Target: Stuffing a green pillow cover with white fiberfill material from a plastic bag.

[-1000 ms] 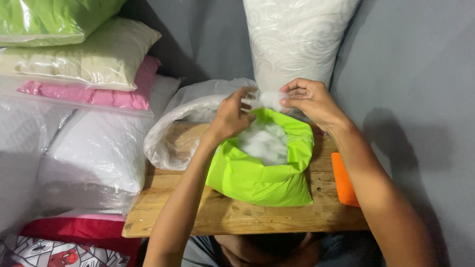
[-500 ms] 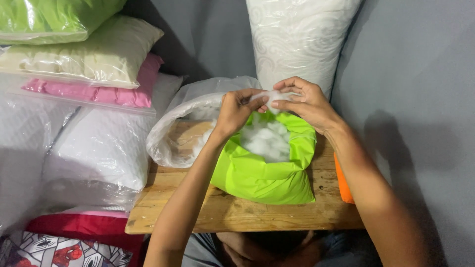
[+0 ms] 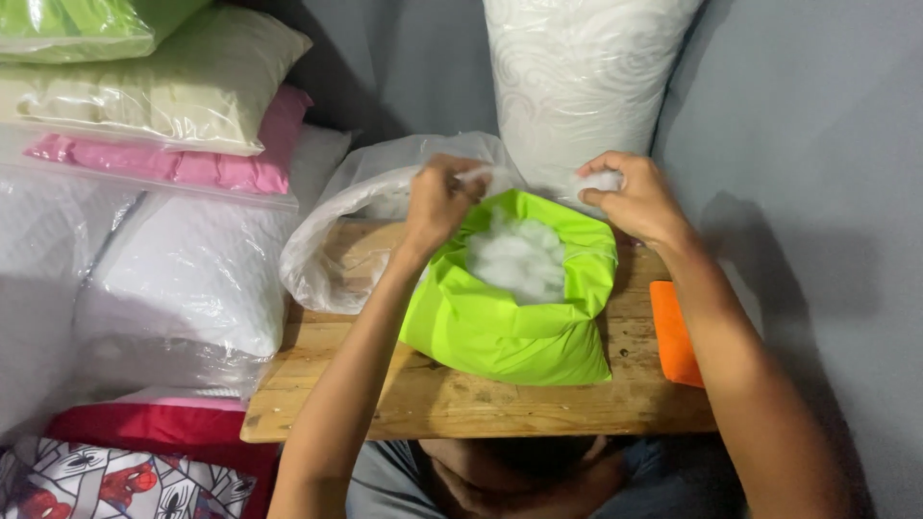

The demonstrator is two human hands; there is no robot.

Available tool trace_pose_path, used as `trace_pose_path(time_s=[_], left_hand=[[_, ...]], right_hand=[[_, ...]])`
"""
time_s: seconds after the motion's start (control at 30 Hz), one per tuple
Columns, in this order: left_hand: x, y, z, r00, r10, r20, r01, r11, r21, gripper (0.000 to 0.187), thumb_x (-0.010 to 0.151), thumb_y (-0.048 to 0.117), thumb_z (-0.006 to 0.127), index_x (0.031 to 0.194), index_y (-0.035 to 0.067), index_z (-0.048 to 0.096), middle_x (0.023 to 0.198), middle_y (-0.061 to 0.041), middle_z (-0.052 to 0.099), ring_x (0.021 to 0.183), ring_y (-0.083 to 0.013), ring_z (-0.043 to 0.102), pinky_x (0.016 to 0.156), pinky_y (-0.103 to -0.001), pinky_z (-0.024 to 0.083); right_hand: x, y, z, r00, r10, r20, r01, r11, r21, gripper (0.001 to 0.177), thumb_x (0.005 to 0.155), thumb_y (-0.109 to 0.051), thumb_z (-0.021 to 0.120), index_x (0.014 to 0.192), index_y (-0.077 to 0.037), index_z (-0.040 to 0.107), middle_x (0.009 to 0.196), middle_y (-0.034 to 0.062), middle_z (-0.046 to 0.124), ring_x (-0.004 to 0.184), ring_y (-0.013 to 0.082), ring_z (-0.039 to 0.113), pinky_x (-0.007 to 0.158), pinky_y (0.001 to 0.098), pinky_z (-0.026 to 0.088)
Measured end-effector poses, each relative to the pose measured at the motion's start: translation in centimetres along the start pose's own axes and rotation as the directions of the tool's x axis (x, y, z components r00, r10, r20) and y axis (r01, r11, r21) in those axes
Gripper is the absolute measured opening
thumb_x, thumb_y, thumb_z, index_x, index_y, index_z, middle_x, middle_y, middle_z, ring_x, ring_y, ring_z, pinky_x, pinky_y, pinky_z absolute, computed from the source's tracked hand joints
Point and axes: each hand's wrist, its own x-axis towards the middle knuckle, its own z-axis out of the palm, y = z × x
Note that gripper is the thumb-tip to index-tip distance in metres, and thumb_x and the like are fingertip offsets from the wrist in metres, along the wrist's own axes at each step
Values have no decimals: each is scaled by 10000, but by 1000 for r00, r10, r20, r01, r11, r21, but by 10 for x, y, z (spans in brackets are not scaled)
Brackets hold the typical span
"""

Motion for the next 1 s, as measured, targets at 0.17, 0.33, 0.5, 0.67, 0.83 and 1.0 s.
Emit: trace_pose_path(time_s=[0.17,0.33,0.5,0.67,0.83,1.0], left_hand=[[0,-9,27,973,49,227,-110,958,264,308,848,158,782,1155,143,780,946,-149,750,880,-318,764,828,-406,594],[-14,-1,5,997,45,61,-57,977,206,299,845,206,775,1138,264,760,885,-64,768,787,-219,761,778,-344,590],[-9,-1,-10,998,31,46,-37,989,144,187,838,164,776,1017,216,788,844,-46,775,694,-174,761,709,-296,578],[-8,0,-7,990,-99,102,92,993,76,199,820,190,794,1018,172,793,804,-61,770,713,-198,768,776,-358,581],[-2,4,5,972,-150,181,157,987,-20,248,798,200,802,1041,154,797,836,-70,767,749,-178,770,836,-367,586],[-12,26,-5,965,-111,239,127,990,-53,668,685,187,937,1296,130,675,961,-47,740,818,-156,695,852,-328,580]], right_hand=[[10,-13,19,988,-151,26,153,984,-96,305,797,-146,794,1098,-193,782,1024,114,637,979,314,648,863,425,514],[15,-17,53,917,-388,90,398,901,-171,370,728,-43,852,1034,-113,656,900,119,689,963,387,675,875,486,514],[16,-45,49,883,-232,409,340,916,-214,212,801,93,690,982,15,765,1014,240,744,1046,415,716,965,487,538],[7,-69,24,922,-196,334,272,941,-200,279,873,95,569,1053,-14,753,1020,239,740,1018,430,713,880,498,574],[1,-102,8,940,-212,266,179,973,142,493,831,-41,782,1295,19,624,1253,312,629,1110,454,671,838,494,604],[7,-85,34,957,-180,225,118,957,265,167,883,-48,755,1048,-65,766,874,153,749,704,197,754,635,304,607]])
